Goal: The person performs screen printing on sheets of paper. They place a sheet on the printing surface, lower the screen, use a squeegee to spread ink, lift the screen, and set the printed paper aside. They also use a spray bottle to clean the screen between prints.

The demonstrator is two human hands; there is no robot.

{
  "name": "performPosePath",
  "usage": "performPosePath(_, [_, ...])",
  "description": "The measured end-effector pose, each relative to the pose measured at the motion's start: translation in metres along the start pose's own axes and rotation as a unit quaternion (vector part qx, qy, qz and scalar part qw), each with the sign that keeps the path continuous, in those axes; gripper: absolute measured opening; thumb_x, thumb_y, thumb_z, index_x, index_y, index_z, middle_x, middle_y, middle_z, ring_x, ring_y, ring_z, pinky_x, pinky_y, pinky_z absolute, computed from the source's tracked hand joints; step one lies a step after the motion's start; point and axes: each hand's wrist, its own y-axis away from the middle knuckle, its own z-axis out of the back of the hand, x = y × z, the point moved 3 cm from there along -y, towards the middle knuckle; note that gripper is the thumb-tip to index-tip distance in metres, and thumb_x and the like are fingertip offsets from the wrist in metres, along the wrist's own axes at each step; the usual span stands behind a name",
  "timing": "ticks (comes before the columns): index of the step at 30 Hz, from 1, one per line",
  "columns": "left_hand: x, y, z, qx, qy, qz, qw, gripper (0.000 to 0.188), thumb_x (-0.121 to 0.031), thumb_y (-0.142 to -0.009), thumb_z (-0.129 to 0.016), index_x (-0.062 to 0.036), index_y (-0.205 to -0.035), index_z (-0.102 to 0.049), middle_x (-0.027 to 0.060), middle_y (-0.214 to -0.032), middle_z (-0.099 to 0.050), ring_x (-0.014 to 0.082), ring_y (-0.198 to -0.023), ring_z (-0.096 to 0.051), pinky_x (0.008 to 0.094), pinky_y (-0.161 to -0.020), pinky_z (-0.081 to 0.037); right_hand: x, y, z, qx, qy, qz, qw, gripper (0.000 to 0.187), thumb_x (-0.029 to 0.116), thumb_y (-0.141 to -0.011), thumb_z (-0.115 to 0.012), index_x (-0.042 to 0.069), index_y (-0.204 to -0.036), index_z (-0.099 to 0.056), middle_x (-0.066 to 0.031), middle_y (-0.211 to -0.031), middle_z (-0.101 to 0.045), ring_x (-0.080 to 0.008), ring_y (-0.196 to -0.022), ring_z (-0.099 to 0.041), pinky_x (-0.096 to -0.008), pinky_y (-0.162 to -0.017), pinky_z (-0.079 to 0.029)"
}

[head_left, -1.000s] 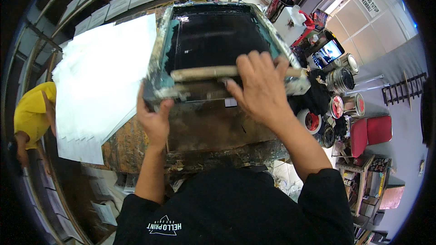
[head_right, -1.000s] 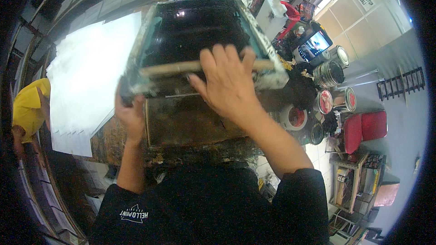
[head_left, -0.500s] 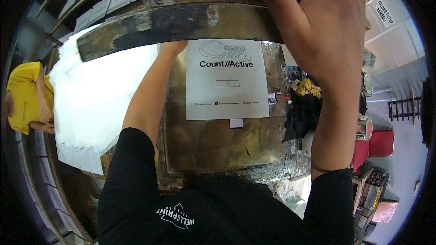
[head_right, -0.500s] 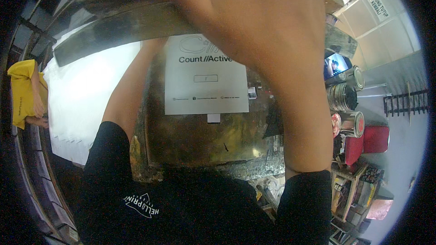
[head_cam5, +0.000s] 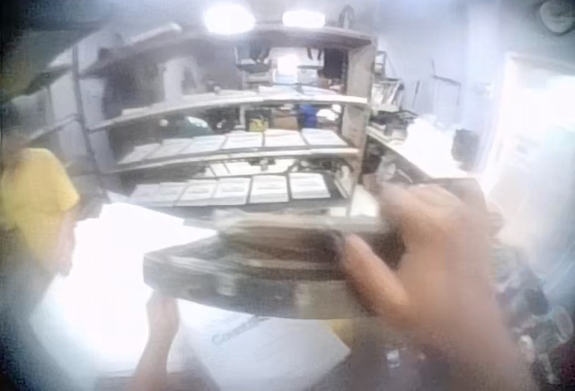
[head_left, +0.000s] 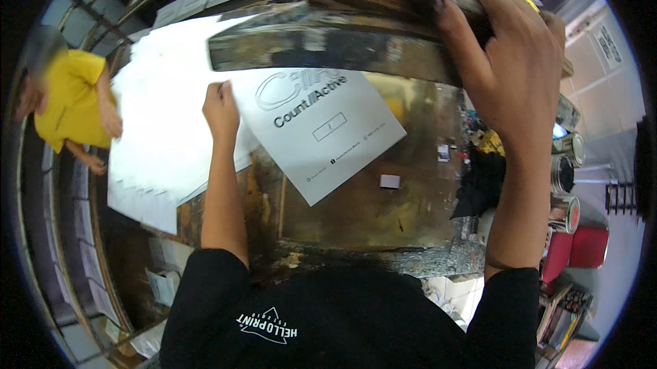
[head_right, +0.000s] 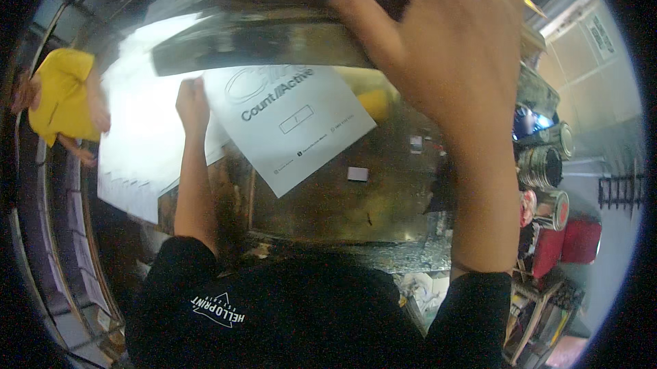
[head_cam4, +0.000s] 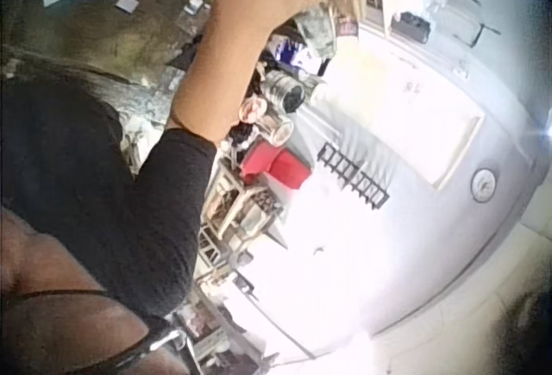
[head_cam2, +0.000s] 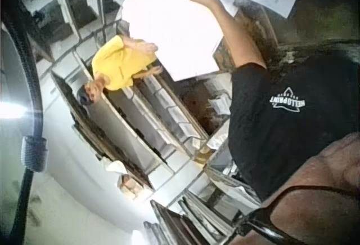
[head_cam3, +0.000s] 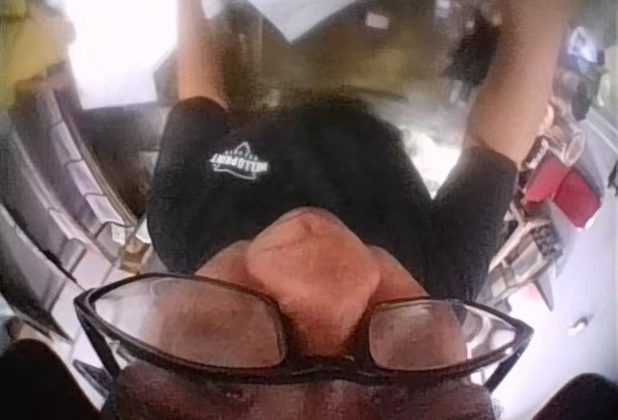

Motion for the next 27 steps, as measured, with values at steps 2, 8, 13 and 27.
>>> performPosePath(2, [0.052, 0.025, 0.056, -0.061, 0.026, 0.061, 0.996, 0.028, -0.023, -0.105, -0.059, 0.0034, -0.103, -0.068, 0.0145, -0.081, -0.068, 0.0196, -0.072, -0.060, 0.0338, -0.070, -0.050, 0.009, 0.010, 0.001, -0.022, 0.012, -0.003, 1.000, 0.052, 0.050, -0.100, -0.059, 0.002, -0.117, -0.068, -0.0205, -0.103, -0.071, -0.0374, -0.102, -0.066, -0.0444, -0.094, -0.040])
performPosePath(8, [0.164, 0.055, 0.207, -0.170, -0.152, 0.096, 0.969, 0.029, -0.026, -0.104, -0.061, 0.0023, -0.104, -0.067, 0.0163, -0.083, -0.069, 0.0277, -0.076, -0.064, 0.0402, -0.073, -0.052, 0.019, 0.020, 0.003, -0.034, 0.008, 0.011, 0.999, 0.053, 0.051, -0.095, -0.064, 0.005, -0.119, -0.071, -0.0137, -0.101, -0.074, -0.0320, -0.097, -0.068, -0.0467, -0.088, -0.041])
performPosePath(13, [0.157, 0.017, 0.214, -0.191, -0.363, -0.061, 0.910, 0.050, -0.032, -0.099, -0.066, 0.0001, -0.137, -0.060, 0.0272, -0.134, -0.062, 0.0411, -0.128, -0.056, 0.0508, -0.110, -0.040, 0.019, 0.022, 0.004, -0.023, 0.012, -0.004, 1.000, 0.054, 0.050, -0.096, -0.064, 0.005, -0.125, -0.070, -0.0147, -0.107, -0.074, -0.0325, -0.103, -0.067, -0.0459, -0.093, -0.041])
performPosePath(27, [-0.143, 0.166, -0.072, 0.440, -0.037, -0.420, 0.793, 0.126, -0.087, -0.066, -0.068, -0.0017, -0.155, -0.041, 0.0231, -0.164, -0.033, 0.0378, -0.153, -0.029, 0.0557, -0.128, -0.015, 0.008, -0.004, 0.002, -0.070, -0.038, 0.031, 0.996, 0.047, 0.053, -0.096, -0.061, 0.007, -0.100, -0.070, -0.0155, -0.085, -0.070, -0.0382, -0.084, -0.066, -0.0476, -0.083, -0.040])
